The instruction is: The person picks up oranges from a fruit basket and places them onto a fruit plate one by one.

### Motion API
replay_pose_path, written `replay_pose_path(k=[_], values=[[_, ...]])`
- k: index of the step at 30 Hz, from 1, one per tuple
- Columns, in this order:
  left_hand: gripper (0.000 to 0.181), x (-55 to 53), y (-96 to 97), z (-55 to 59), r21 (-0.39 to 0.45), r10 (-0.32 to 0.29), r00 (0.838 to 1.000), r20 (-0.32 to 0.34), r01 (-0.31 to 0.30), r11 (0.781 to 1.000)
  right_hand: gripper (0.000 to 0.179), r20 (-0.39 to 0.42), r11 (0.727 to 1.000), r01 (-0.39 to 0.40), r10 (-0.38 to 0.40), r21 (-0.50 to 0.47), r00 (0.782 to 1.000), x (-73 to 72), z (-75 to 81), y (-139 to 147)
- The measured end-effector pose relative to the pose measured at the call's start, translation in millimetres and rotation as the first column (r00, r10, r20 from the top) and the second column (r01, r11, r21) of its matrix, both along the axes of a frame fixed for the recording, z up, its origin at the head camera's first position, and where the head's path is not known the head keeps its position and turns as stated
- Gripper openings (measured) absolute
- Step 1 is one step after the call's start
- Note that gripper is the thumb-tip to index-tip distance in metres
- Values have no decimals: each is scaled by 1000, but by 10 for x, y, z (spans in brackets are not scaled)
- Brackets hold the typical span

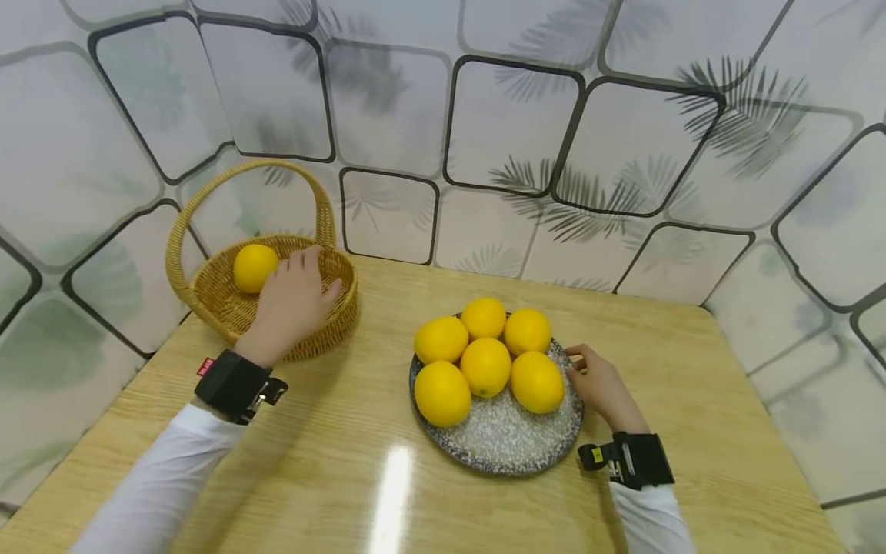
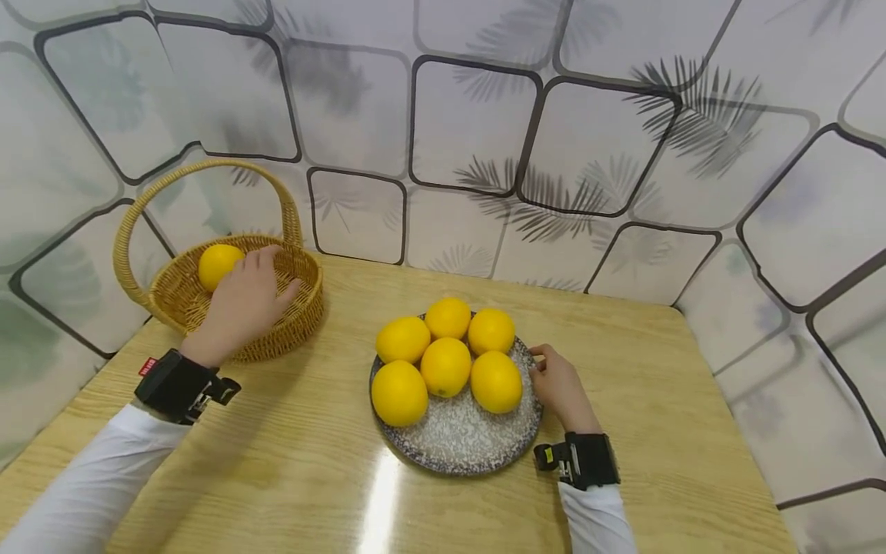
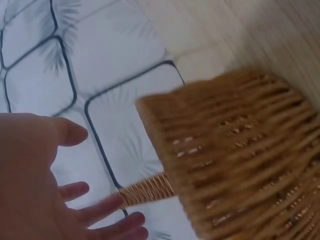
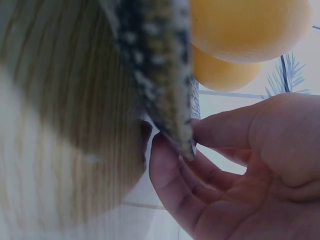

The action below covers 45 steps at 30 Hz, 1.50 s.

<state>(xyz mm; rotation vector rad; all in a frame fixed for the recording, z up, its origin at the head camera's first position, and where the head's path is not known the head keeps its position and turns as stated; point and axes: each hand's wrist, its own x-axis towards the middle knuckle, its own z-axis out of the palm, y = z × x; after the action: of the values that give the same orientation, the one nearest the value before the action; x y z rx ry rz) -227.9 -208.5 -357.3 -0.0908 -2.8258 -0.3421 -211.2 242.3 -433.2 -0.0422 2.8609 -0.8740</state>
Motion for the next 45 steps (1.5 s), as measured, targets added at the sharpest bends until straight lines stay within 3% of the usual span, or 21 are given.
replay_pose_path(k=[6,12,20,27,32,40,45], values=[[70,-143,-307,18,20,62,992,113,-64,998,42,13,1000,-1,1,-5,1000,-10,34,-19],[76,-242,-492,-51,50,77,965,249,-92,994,42,15,1000,-7,7,-13,1000,3,16,-42],[79,-333,-580,-74,76,72,946,315,-101,992,41,3,1000,-2,2,-9,1000,-4,4,-39],[83,-428,-720,-92,124,53,916,397,-111,986,41,0,1000,-6,6,-12,1000,-8,9,-19],[89,-429,-844,-170,152,64,898,435,-144,978,41,3,1000,-3,3,-10,1000,-3,-18,-19],[88,-431,-953,-206,209,65,894,444,-173,962,41,3,1000,-1,1,-5,1000,-4,-8,-8],[83,-475,-935,-220,201,88,923,374,-174,964,41,-3,1000,2,-2,-6,1000,3,-7,11]])
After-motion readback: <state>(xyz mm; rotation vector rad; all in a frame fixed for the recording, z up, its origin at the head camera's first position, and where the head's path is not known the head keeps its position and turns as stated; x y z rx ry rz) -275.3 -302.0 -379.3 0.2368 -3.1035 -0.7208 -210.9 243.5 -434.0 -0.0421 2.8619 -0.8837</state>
